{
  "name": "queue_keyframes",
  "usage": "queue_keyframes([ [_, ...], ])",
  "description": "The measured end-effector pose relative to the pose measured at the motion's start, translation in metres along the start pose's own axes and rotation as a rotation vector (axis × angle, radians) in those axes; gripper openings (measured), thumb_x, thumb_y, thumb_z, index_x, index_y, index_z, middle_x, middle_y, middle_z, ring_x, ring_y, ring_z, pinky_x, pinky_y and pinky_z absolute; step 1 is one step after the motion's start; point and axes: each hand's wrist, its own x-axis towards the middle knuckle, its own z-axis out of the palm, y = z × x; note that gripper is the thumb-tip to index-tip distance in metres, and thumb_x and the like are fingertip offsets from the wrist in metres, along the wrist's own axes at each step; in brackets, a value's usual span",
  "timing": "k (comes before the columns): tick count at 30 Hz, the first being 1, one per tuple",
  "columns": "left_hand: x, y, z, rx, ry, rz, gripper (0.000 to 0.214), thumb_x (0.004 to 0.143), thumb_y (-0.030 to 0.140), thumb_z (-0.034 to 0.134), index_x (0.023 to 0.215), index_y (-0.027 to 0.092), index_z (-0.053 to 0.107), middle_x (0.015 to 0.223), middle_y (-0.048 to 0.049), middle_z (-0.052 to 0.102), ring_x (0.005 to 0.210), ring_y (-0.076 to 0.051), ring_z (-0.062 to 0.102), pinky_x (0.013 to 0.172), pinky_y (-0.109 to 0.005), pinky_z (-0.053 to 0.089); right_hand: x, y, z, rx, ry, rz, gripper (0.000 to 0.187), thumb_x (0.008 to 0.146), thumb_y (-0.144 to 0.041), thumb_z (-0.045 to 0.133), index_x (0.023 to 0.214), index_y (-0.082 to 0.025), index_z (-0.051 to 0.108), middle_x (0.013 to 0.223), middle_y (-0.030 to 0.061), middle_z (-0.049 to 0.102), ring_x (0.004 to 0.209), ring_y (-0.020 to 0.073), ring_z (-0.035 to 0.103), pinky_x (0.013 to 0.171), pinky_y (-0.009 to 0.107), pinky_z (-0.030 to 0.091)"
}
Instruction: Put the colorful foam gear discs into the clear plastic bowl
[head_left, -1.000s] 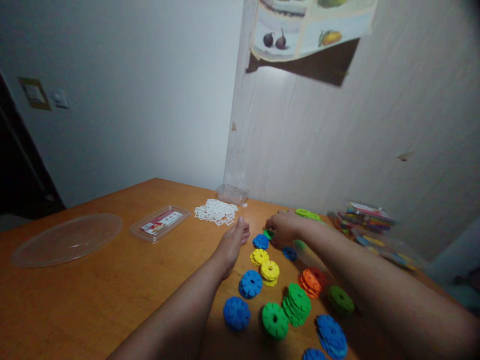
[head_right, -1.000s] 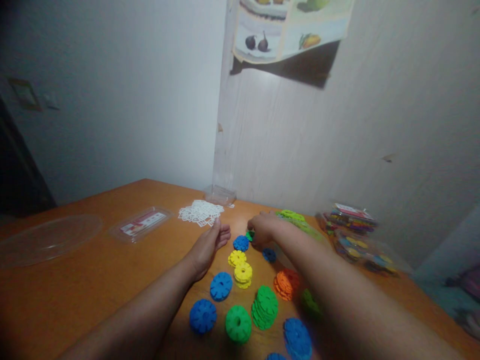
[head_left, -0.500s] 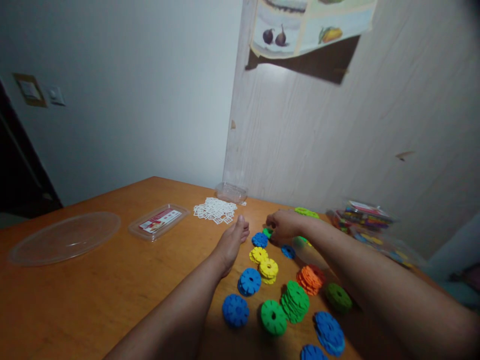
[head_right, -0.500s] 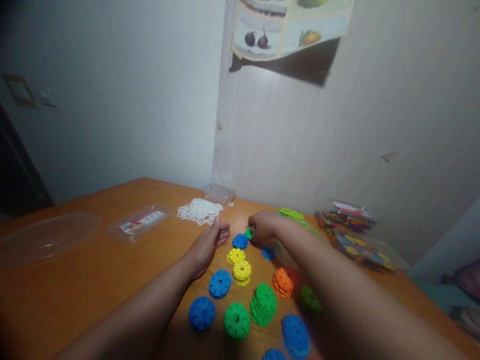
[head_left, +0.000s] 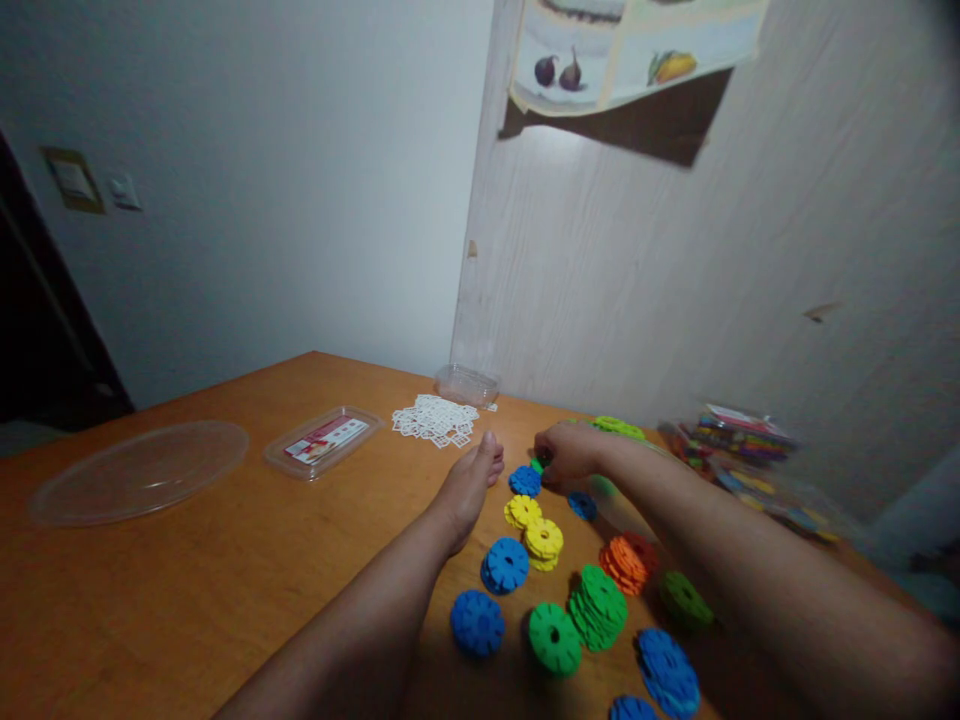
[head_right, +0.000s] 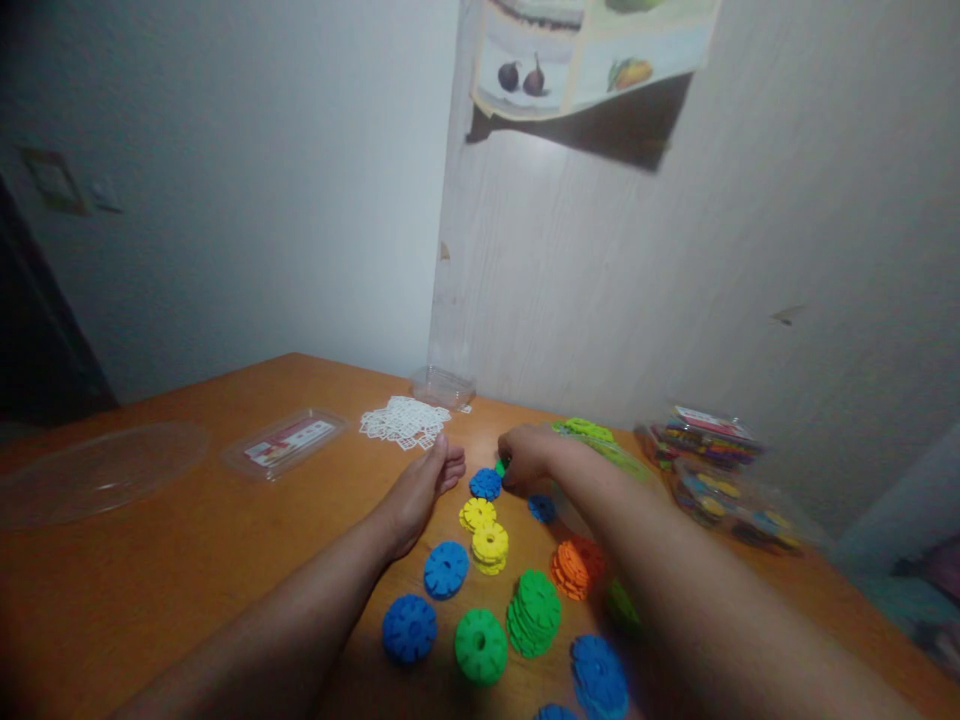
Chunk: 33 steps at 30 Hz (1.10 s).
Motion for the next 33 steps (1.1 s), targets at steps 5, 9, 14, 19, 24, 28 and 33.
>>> queue_keyframes([
  [5,0.002,-0.002,-0.001,-0.006,0.001,0.0,0.071,0.089,0.073,0.048,0.121,0.012,0.065,0.133,-0.0216,0.064,0.127,-0.032,0.059,0.111,-0.046,0.042,-0.003,0.014,-0.006,0.115,0.055,-0.004,0.043,0.068,-0.037,0.072,0.107,-0.019,0.073,0.102,0.0086,0.076,0.088,0.0252,0.068,0.065,0.028,0.044],
  [9,0.003,-0.002,-0.003,0.002,-0.004,0.005,0.072,0.088,0.075,0.047,0.119,0.013,0.065,0.136,-0.021,0.062,0.127,-0.032,0.059,0.111,-0.045,0.043,-0.02,0.04,-0.021,0.212,0.131,0.018,0.04,0.074,-0.031,0.069,0.111,-0.017,0.069,0.103,0.0072,0.075,0.086,0.0197,0.066,0.066,0.025,0.045],
  [14,0.002,-0.001,-0.003,-0.007,-0.007,0.003,0.073,0.089,0.074,0.046,0.124,0.012,0.063,0.142,-0.0205,0.058,0.127,-0.03,0.059,0.111,-0.043,0.044,-0.05,0.08,-0.024,0.248,0.174,0.105,0.036,0.075,-0.03,0.067,0.108,-0.015,0.069,0.097,0.0084,0.074,0.082,0.0202,0.065,0.068,0.027,0.046],
  [19,0.002,-0.001,-0.003,-0.019,-0.006,-0.002,0.07,0.09,0.072,0.048,0.124,0.013,0.063,0.143,-0.021,0.057,0.128,-0.031,0.059,0.112,-0.044,0.042,-0.063,0.101,-0.002,0.22,0.13,0.178,0.034,0.071,-0.034,0.07,0.1,-0.017,0.072,0.09,0.0075,0.074,0.079,0.0212,0.065,0.065,0.028,0.044],
  [24,0.003,-0.002,-0.004,-0.026,0.005,-0.008,0.069,0.09,0.07,0.05,0.123,0.012,0.063,0.142,-0.0219,0.057,0.127,-0.031,0.059,0.113,-0.045,0.042,-0.06,0.098,0.018,0.191,0.074,0.201,0.029,0.067,-0.032,0.071,0.092,-0.019,0.075,0.086,0.0053,0.074,0.077,0.0212,0.065,0.06,0.027,0.04],
  [28,0.003,-0.001,-0.004,-0.016,-0.002,-0.008,0.07,0.09,0.07,0.049,0.125,0.011,0.062,0.143,-0.0226,0.057,0.127,-0.031,0.059,0.113,-0.044,0.042,-0.052,0.093,0.028,0.19,0.055,0.208,0.025,0.067,-0.03,0.07,0.09,-0.02,0.076,0.086,0.0049,0.075,0.076,0.0202,0.066,0.06,0.026,0.039],
  [33,0.002,0.001,-0.003,0.01,-0.003,-0.001,0.07,0.093,0.07,0.045,0.125,0.011,0.062,0.143,-0.0221,0.056,0.126,-0.029,0.06,0.112,-0.042,0.043,-0.05,0.095,0.032,0.19,0.087,0.224,0.033,0.069,-0.034,0.074,0.098,-0.019,0.076,0.095,0.0075,0.076,0.081,0.0218,0.066,0.063,0.027,0.041],
])
